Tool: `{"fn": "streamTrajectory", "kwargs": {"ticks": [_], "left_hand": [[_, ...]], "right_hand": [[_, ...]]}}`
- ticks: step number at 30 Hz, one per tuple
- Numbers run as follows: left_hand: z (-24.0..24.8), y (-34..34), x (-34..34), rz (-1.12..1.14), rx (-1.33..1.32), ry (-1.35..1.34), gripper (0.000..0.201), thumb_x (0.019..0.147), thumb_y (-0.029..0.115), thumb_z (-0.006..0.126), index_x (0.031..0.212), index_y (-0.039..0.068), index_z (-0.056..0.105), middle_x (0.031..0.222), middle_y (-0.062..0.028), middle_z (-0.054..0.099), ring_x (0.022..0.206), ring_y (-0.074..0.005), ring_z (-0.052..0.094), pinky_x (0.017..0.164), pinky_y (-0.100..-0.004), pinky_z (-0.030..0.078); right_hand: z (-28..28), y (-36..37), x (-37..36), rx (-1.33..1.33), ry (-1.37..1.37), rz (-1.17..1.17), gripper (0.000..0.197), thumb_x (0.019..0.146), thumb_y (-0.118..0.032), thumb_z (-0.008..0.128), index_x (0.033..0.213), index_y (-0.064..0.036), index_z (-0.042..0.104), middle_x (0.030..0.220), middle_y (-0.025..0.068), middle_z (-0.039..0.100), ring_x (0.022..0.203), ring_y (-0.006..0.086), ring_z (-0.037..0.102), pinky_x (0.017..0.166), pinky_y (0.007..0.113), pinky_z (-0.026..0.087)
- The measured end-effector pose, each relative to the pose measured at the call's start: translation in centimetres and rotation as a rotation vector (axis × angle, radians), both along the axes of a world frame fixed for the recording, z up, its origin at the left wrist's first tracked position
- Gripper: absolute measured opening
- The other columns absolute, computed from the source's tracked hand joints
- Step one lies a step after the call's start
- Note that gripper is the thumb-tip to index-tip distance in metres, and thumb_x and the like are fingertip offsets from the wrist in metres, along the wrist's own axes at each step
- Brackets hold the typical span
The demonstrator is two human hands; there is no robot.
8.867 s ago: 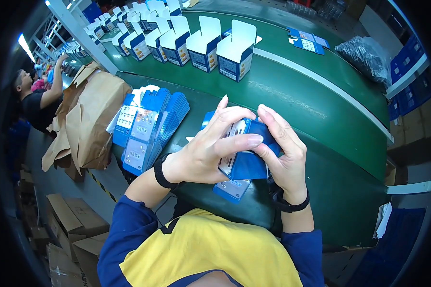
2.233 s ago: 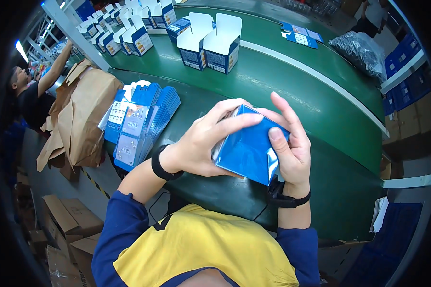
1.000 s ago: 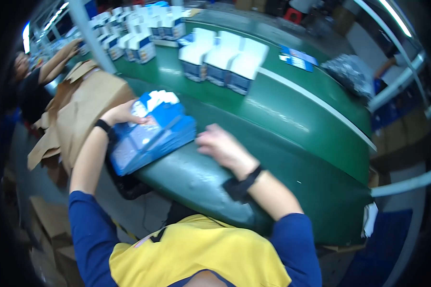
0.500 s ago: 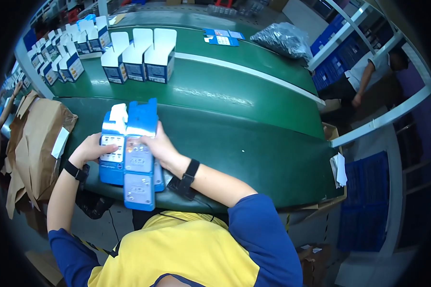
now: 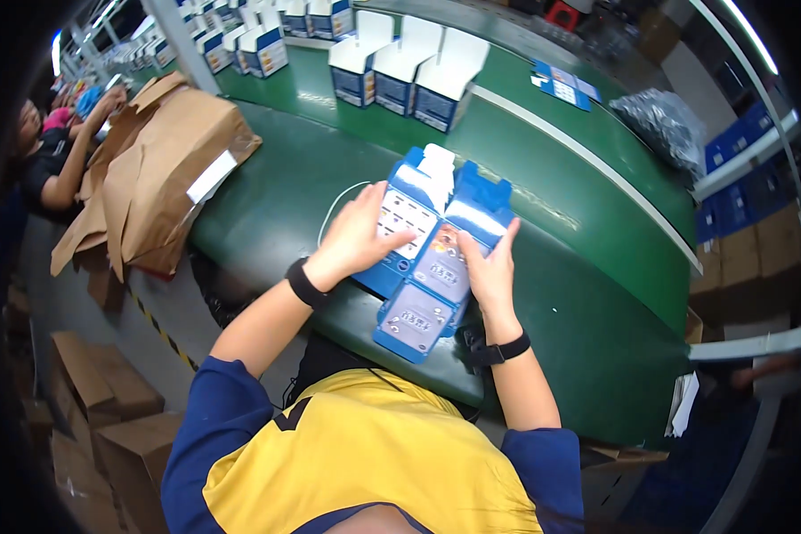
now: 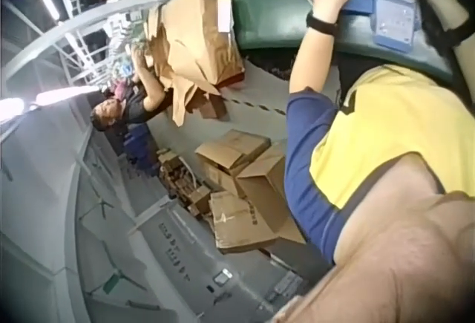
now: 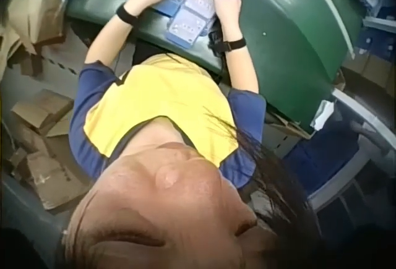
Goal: Assembling and folding blue cardboard packaging boxes at a workstation.
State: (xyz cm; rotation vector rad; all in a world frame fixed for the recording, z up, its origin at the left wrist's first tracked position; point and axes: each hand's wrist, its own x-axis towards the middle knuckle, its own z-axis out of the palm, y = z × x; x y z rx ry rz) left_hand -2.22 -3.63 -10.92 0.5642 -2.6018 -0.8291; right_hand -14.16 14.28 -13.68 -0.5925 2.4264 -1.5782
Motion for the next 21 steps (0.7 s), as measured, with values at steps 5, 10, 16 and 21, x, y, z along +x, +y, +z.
{"fn": "streamTrajectory", "kwargs": {"ticks": [5,10,16,21], "left_hand": [[3.0,1.4,1.0,0.043,0.493,0.231,0.074,0.075,0.033,0.071,0.132,0.000,0.040,0.119,-0.0224,0.056,0.110,-0.0357,0.055,0.092,-0.0400,0.044],[2.3,-0.4,1.6,-0.110,0.211,0.379,0.061,0.078,0.030,0.069,0.125,-0.001,0.047,0.116,-0.0216,0.058,0.105,-0.0363,0.057,0.089,-0.0421,0.046],[-3.2,-7.4,2.1,0.183,-0.410,-0.159,0.025,0.078,0.013,0.061,0.100,0.001,0.055,0.091,-0.0202,0.064,0.080,-0.0346,0.064,0.068,-0.0437,0.051],[-1.9,-6.5,-0.7,0.044,-0.353,-0.308,0.019,0.076,0.004,0.054,0.095,0.002,0.052,0.076,-0.0195,0.063,0.075,-0.0339,0.065,0.065,-0.0436,0.052]], "right_hand": [[4.7,-0.9,1.8,-0.149,0.162,-0.031,0.080,0.083,-0.017,0.066,0.142,0.0048,0.016,0.130,0.0192,0.045,0.113,0.0260,0.051,0.098,0.033,0.038],[5.8,0.7,0.5,-0.599,-0.108,0.072,0.054,0.087,-0.009,0.062,0.133,0.0026,0.036,0.122,0.0159,0.054,0.107,0.0204,0.056,0.093,0.030,0.043],[2.5,1.6,-1.6,-0.580,-0.450,0.117,0.041,0.088,-0.008,0.062,0.125,0.0009,0.045,0.111,0.0117,0.060,0.097,0.0170,0.059,0.087,0.028,0.046],[2.1,1.8,-1.4,-0.567,-0.407,0.116,0.040,0.089,-0.009,0.060,0.125,0.0005,0.046,0.111,0.0116,0.061,0.097,0.0176,0.060,0.087,0.029,0.048]]}}
